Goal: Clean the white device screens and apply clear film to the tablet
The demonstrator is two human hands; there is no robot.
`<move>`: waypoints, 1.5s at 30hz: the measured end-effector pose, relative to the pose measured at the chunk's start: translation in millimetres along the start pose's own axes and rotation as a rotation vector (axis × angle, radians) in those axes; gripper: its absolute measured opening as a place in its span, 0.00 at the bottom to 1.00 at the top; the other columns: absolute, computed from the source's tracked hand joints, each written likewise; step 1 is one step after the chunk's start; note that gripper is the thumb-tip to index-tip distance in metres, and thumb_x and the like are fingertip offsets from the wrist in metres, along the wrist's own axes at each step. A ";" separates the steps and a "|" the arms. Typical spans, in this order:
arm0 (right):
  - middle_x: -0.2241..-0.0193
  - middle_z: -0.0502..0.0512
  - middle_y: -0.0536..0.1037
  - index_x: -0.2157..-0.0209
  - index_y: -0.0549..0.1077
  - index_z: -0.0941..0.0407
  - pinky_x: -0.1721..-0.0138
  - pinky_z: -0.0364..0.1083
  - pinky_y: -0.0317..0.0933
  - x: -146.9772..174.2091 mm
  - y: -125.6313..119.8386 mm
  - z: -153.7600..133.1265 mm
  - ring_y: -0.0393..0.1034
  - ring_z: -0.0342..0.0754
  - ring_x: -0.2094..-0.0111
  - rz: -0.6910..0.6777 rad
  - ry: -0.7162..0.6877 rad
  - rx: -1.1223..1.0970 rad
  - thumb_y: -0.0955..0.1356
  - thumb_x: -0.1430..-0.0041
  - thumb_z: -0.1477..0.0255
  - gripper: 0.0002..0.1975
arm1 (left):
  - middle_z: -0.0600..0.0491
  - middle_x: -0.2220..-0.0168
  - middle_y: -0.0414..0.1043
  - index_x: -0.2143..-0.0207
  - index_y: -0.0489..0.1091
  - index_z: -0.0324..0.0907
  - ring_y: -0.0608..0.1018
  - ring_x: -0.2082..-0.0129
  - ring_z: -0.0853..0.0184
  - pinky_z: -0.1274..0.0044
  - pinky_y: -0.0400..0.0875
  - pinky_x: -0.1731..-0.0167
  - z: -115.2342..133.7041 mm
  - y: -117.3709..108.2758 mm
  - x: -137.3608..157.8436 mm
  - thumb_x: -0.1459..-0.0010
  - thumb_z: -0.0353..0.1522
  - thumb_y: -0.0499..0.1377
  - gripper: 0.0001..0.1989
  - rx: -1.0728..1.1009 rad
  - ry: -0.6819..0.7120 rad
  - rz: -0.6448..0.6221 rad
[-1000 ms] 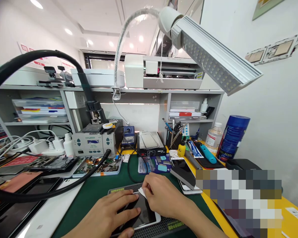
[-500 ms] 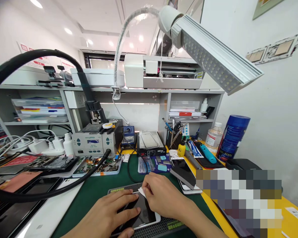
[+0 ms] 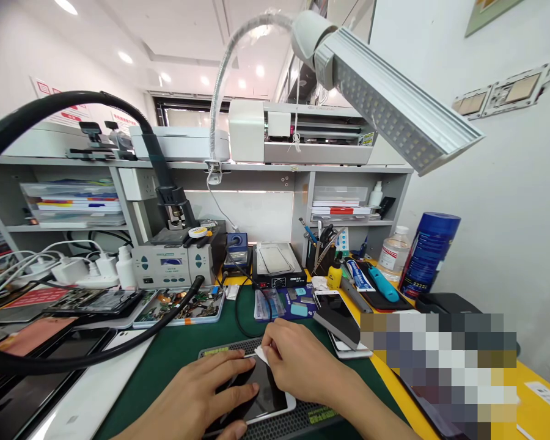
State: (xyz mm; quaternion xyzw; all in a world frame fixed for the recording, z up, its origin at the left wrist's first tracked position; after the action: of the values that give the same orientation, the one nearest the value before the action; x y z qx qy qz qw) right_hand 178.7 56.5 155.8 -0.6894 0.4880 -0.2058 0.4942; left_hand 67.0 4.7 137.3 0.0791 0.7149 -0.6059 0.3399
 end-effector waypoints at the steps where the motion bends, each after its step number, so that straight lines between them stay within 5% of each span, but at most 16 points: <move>1: 0.68 0.51 0.73 0.68 0.68 0.54 0.69 0.42 0.56 0.0 0.4 0.4 0.67 0.46 0.68 0.001 0.000 0.000 0.61 0.36 0.77 0.07 | 0.51 0.46 0.75 0.47 0.72 0.50 0.77 0.48 0.56 0.69 0.76 0.52 -0.8 1.4 0.1 0.39 0.42 0.57 0.19 0.004 -0.007 -0.019; 45: 0.66 0.51 0.74 0.67 0.69 0.54 0.65 0.43 0.59 0.3 0.3 -0.9 0.68 0.47 0.65 0.001 -0.035 0.018 0.61 0.35 0.77 0.07 | 0.51 0.47 0.75 0.47 0.72 0.50 0.77 0.49 0.55 0.67 0.77 0.54 0.1 -2.0 -3.1 0.39 0.42 0.56 0.19 0.013 -0.017 -0.013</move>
State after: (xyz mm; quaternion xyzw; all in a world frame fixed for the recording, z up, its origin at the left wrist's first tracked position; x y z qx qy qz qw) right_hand 178.1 55.9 155.9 -0.6881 0.4779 -0.1978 0.5090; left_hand 68.3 5.0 140.8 0.0716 0.7084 -0.6134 0.3416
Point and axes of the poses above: each hand's wrist, its own x-axis away from the middle knuckle, its own y-axis out of the palm, z = x × y, the point moved 10 cm from there along -x, towards the middle knuckle
